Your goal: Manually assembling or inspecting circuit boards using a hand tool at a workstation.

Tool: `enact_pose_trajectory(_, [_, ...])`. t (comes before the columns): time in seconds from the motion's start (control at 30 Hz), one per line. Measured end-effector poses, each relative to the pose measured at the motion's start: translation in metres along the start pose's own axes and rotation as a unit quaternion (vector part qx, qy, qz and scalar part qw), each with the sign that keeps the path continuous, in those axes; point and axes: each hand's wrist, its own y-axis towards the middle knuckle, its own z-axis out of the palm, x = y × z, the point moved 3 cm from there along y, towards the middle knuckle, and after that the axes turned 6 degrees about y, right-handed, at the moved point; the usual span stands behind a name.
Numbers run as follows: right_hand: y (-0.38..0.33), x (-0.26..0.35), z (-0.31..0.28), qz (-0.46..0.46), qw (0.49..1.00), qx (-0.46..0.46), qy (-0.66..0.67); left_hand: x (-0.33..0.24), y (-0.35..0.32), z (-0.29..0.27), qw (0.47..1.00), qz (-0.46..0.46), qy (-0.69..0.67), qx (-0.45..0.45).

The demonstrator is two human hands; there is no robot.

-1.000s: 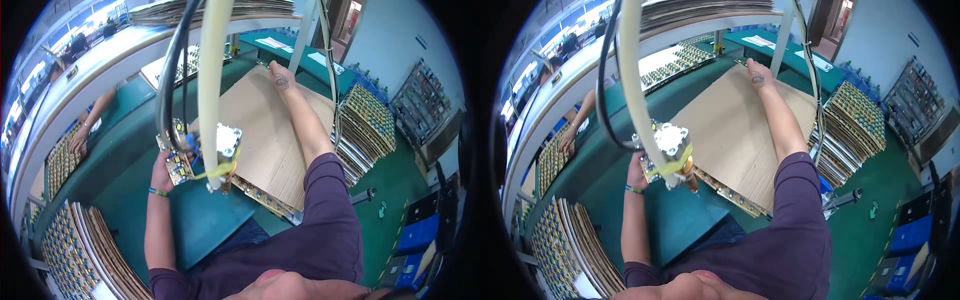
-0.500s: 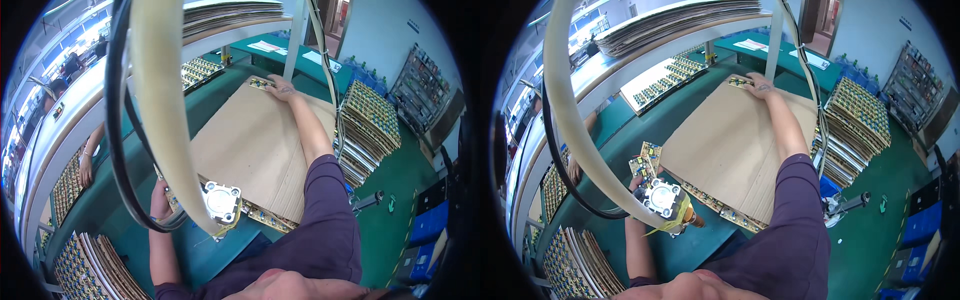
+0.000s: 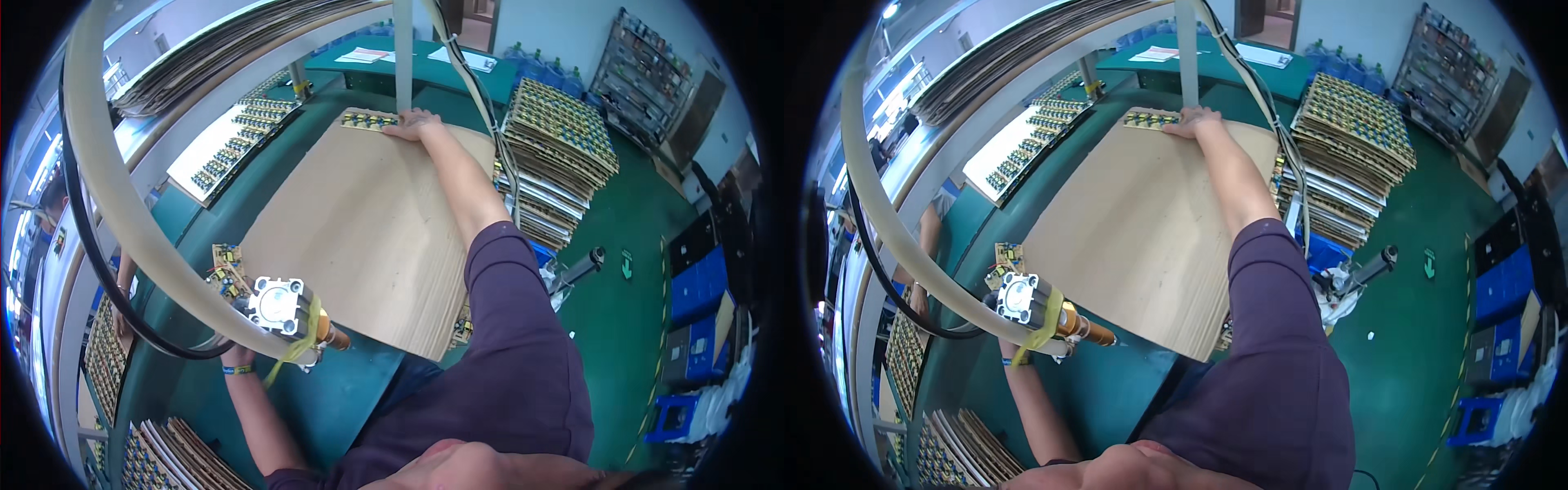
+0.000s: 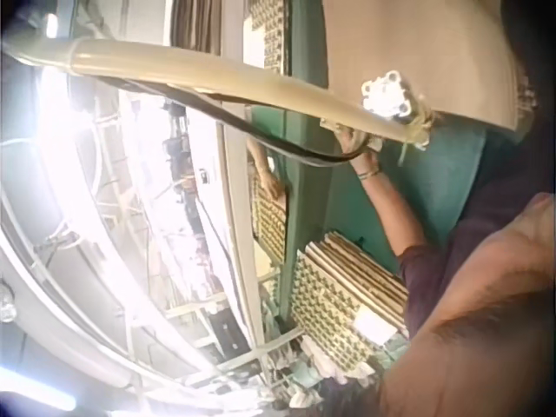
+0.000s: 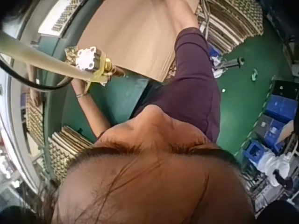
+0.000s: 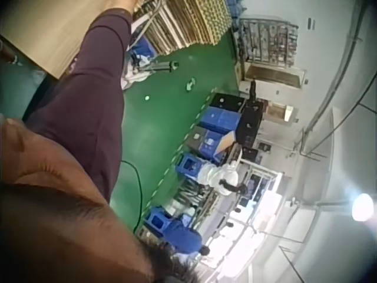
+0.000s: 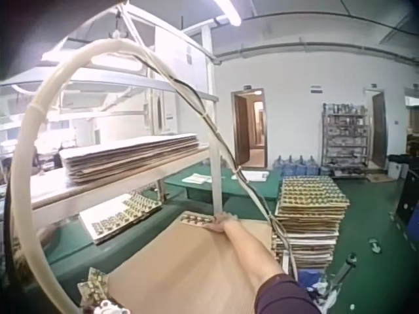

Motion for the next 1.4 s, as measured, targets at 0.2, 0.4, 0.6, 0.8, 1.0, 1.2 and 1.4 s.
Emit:
enact_pose_trajectory(0.2, [-0.009,-0.007,0.001,0.004,1.0,0.008,0.017,0.004,0.0,-0.003,0.996,-0.035,0.075,-0.042])
enact_pose_trajectory(0.4, [0.009,0.005,0.005,-0.062,0.998,-0.028,0.009,0.001,0.004,-0.009,0.98,0.026,0.196,-0.021])
enact_pose_trajectory(0.6, [0.025,0.036,0.025,-0.153,0.987,-0.04,-0.005,-0.01,0.015,0.0,0.998,0.003,0.061,0.015])
enact_pose_trajectory(0.8, [0.029,0.028,0.033,-0.146,0.987,-0.067,0.027,-0.009,0.075,0.082,0.974,-0.119,-0.168,0.097])
enact_pose_trajectory(1.0, [0.027,0.036,0.028,-0.16,0.983,-0.076,0.049,0.037,0.118,0.144,0.972,-0.171,-0.056,0.154])
enact_pose_trajectory(1.2, [0.045,0.031,0.013,-0.164,0.971,-0.152,0.09,0.043,0.112,0.165,0.971,-0.179,-0.016,0.155])
enact_pose_trajectory(1.4, [0.049,0.047,0.002,-0.176,0.966,-0.171,0.081,0.046,0.115,0.166,0.971,-0.17,0.001,0.17])
